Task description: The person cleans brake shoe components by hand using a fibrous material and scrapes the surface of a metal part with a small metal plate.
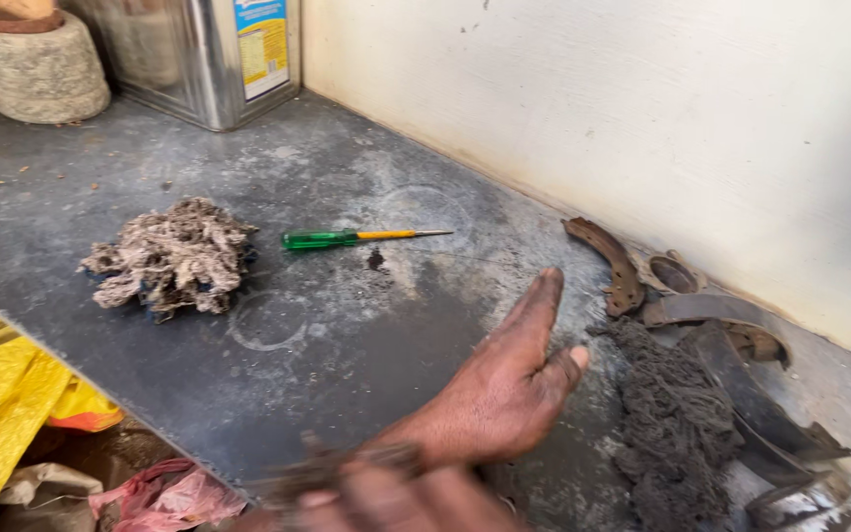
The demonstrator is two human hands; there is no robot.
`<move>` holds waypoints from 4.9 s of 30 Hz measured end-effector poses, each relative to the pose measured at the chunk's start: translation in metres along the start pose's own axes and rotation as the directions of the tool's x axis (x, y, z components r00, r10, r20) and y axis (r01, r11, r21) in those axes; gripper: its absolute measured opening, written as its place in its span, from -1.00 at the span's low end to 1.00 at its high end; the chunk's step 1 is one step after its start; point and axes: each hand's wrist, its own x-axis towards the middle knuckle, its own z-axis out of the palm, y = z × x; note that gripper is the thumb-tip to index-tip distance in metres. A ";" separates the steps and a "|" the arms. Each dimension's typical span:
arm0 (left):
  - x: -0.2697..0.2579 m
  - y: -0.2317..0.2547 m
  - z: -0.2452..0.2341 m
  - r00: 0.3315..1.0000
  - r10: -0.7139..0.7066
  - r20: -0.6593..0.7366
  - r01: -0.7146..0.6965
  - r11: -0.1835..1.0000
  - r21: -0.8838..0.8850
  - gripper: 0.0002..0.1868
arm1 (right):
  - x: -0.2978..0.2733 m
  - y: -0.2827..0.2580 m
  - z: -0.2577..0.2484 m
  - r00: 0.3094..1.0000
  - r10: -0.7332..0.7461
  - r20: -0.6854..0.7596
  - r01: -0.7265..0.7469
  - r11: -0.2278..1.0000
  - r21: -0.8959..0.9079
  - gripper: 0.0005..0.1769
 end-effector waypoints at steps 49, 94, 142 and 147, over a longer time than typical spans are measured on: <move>-0.031 -0.046 -0.060 0.970 -0.214 0.118 0.143 0.888 0.438 0.44 | -0.043 0.082 -0.025 0.633 0.211 0.745 -0.453 0.881 0.136 -0.78; -0.064 -0.027 -0.041 0.952 -0.224 0.207 0.086 0.847 0.525 0.67 | 0.019 -0.028 -0.047 0.592 0.482 0.645 -0.237 0.870 -0.432 -0.60; -0.052 -0.030 -0.047 0.969 -0.180 0.167 0.075 0.863 0.500 0.62 | 0.007 -0.017 -0.036 0.815 0.261 0.518 -0.189 0.964 -0.188 -0.73; -0.047 -0.019 -0.046 0.925 -0.326 0.196 0.181 0.830 0.528 0.64 | 0.038 -0.023 -0.030 0.878 0.252 0.406 -0.178 0.961 -0.211 -0.74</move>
